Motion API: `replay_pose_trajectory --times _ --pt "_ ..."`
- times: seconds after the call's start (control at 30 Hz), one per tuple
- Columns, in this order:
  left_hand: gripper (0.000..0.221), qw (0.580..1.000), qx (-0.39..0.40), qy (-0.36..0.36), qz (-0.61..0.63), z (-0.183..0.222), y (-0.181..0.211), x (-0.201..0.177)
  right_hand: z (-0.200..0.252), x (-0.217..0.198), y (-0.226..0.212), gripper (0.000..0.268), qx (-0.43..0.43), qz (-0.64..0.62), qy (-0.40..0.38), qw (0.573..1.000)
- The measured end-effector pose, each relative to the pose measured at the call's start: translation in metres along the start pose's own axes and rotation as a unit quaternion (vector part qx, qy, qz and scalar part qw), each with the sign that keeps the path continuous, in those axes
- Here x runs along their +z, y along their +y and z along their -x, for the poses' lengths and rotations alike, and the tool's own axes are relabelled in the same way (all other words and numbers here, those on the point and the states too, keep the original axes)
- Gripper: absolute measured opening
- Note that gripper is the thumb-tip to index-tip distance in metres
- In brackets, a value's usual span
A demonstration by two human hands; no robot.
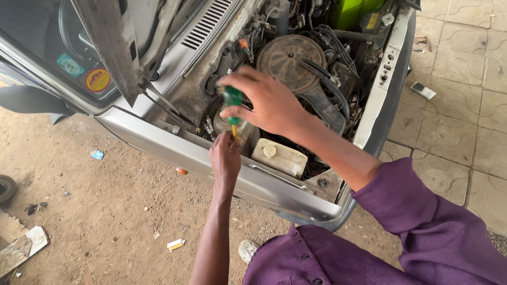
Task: The person works on a car engine under the hood, using a screwdriver to adjust or tighten components near the fluid reservoirs.
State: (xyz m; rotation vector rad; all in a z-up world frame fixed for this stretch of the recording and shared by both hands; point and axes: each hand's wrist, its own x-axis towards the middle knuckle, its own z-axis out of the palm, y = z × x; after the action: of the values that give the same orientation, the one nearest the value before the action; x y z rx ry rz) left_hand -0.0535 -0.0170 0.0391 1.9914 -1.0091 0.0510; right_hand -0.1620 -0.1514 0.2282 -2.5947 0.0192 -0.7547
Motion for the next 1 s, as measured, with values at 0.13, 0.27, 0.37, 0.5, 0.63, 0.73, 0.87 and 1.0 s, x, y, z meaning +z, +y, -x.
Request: replay_pose_trajectory --times 0.13,0.27,0.37,0.5,0.63,0.73,0.87,1.0 --pt "0.016 1.000 -0.004 -0.001 0.014 0.001 -0.004 -0.006 0.003 -0.003 0.009 0.041 0.012 -0.147 -0.020 0.989" --pt "0.016 1.000 -0.009 -0.025 0.014 0.001 0.003 -0.008 0.001 0.005 0.014 0.037 -0.004 -0.080 -0.011 0.997" --pt "0.019 0.999 -0.008 -0.029 0.024 0.003 0.011 -0.009 -0.003 0.004 0.005 0.038 0.066 -0.032 -0.038 0.997" --pt "0.021 0.995 0.002 0.013 0.099 0.007 0.019 -0.011 0.001 -0.003 -0.012 0.040 0.132 0.056 -0.084 0.986" --pt "0.016 1.000 -0.026 -0.006 0.012 0.002 0.013 -0.009 0.004 -0.004 -0.003 0.048 -0.151 -0.022 0.070 0.986" --pt "0.016 1.000 -0.020 -0.009 0.016 0.002 0.009 -0.006 0.005 0.003 0.011 0.038 -0.049 -0.174 -0.027 0.983" --pt "0.023 0.999 0.000 -0.014 0.050 0.005 0.011 -0.006 -0.002 0.007 0.012 0.041 0.030 -0.043 -0.016 0.998" --pt "0.025 0.995 0.027 0.002 0.093 0.007 0.011 -0.005 0.001 -0.004 0.003 0.045 0.096 -0.003 -0.048 0.994"
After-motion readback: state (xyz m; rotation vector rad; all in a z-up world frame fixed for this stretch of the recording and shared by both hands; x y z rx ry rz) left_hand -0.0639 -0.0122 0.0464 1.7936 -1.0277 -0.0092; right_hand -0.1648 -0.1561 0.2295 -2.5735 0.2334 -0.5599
